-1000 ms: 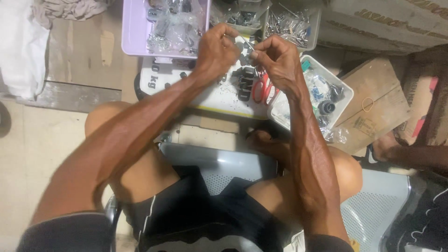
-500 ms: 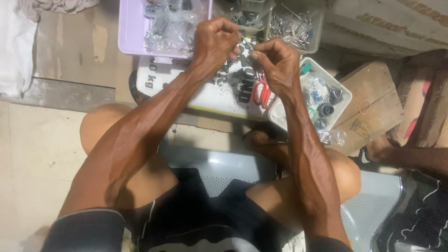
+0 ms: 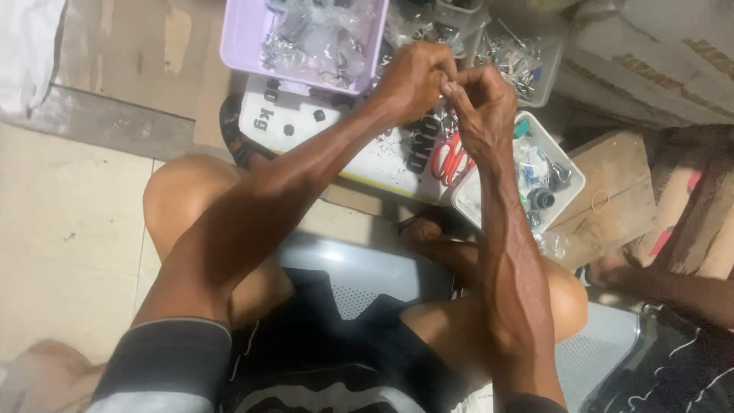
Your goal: The person sits on a low stool and sorts small metal hardware items, such as screws and bolts, from a purple container onto a white digital scale. They handle the items by hand, picking them up and placing them down repeatedly.
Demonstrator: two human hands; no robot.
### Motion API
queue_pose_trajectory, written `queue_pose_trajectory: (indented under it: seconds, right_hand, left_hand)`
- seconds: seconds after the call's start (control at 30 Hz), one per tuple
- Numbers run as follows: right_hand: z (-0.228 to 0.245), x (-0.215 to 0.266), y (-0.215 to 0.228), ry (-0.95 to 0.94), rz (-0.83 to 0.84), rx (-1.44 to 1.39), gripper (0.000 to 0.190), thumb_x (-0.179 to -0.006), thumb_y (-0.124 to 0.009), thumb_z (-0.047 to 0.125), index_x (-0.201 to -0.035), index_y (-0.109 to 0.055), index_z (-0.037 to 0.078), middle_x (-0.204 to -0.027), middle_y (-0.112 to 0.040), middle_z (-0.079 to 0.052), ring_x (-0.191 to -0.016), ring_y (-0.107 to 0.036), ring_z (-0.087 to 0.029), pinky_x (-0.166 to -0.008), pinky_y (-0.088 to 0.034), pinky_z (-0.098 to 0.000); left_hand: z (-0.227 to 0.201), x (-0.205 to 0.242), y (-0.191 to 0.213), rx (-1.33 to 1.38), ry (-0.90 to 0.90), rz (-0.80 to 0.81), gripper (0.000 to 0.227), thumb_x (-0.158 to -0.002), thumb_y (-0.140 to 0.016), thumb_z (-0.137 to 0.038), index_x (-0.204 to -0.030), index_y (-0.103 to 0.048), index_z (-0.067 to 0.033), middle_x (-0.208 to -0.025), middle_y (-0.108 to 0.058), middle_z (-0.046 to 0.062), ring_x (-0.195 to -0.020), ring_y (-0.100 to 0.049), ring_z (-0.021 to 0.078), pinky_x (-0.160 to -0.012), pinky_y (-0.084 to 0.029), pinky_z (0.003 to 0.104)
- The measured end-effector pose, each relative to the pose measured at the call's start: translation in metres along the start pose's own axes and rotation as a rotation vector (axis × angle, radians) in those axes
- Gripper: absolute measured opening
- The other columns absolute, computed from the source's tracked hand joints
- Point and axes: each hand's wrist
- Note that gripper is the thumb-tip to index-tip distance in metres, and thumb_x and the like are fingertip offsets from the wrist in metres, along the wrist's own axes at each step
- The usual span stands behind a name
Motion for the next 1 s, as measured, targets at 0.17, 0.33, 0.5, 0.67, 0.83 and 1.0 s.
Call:
queue_pose_trajectory:
  seconds: [0.17, 0.33, 0.5, 0.67, 0.83, 1.0]
  right_hand:
    - [-0.048, 0.012, -0.022, -0.057, 0.048, 0.288, 0.027, -0.108, -0.069, 0.017, -0.087, -0.051, 0.012, -0.076, -0.052, -0.002, -0.062, -0.046, -0.016, -0.055, -0.040, -0.0337]
    - [-0.070, 0.022, -0.046, -0.144, 0.092, 0.529, 0.021, -0.092, -0.059, 0.008, -0.081, -0.042, 0.010, -0.071, -0.050, -0.010, -0.061, -0.045, -0.026, -0.054, -0.035, -0.0436]
    - [-0.046, 0.005, -0.031, -0.277, 0.147, 0.471, 0.016, -0.101, -0.076, 0.014, -0.091, -0.068, 0.005, -0.098, -0.074, -0.015, -0.079, -0.071, -0.030, -0.058, -0.060, -0.0393]
    - [-0.109, 0.019, 0.006, -0.335, 0.185, 0.672, 0.010, -0.079, -0.075, 0.014, -0.088, -0.075, 0.017, -0.083, -0.074, -0.009, -0.088, -0.073, -0.039, -0.078, -0.054, -0.0505]
    - [-0.115, 0.033, -0.010, -0.466, 0.311, 0.770, 0.017, -0.073, -0.078, 0.016, -0.090, -0.078, 0.021, -0.085, -0.076, -0.007, -0.091, -0.075, -0.037, -0.082, -0.058, -0.0492]
    - [-0.145, 0.052, -0.024, -0.499, 0.429, 0.891, 0.025, -0.077, -0.082, 0.016, -0.101, -0.076, 0.013, -0.093, -0.076, -0.014, -0.092, -0.075, -0.042, -0.083, -0.060, -0.0564]
  left_hand:
    - [-0.015, 0.009, 0.006, -0.230, 0.288, 0.112, 0.014, -0.097, -0.065, -0.003, -0.108, -0.063, -0.0103, -0.089, -0.075, 0.010, -0.074, -0.073, 0.0242, -0.061, -0.063, 0.037]
    - [-0.017, 0.008, 0.013, -0.370, 0.395, 0.110, 0.047, -0.091, -0.049, 0.014, -0.130, -0.063, -0.0087, -0.113, -0.074, 0.014, -0.094, -0.078, 0.0305, -0.067, -0.072, 0.032]
    - [0.007, 0.027, 0.026, -0.526, 0.367, 0.305, 0.014, -0.090, -0.078, -0.008, -0.101, -0.071, -0.0023, -0.099, -0.076, 0.015, -0.092, -0.075, 0.0350, -0.077, -0.063, 0.041]
    - [0.061, 0.055, -0.003, -0.531, 0.190, 0.396, 0.014, -0.086, -0.070, 0.001, -0.098, -0.076, 0.0053, -0.093, -0.073, 0.028, -0.096, -0.074, 0.0482, -0.081, -0.062, 0.061]
    - [0.071, 0.080, -0.034, -0.645, 0.074, 0.498, 0.015, -0.085, -0.071, 0.001, -0.098, -0.076, 0.0048, -0.091, -0.075, 0.023, -0.091, -0.076, 0.0436, -0.078, -0.064, 0.059]
    - [0.076, 0.087, -0.014, -0.903, 0.212, 0.410, 0.017, -0.093, -0.063, -0.002, -0.097, -0.080, -0.0018, -0.087, -0.078, 0.014, -0.089, -0.078, 0.0274, -0.075, -0.063, 0.043]
Point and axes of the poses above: each hand's wrist, its own x-axis away from the middle knuckle, its own y-axis out of the back of the hand, z = x × y
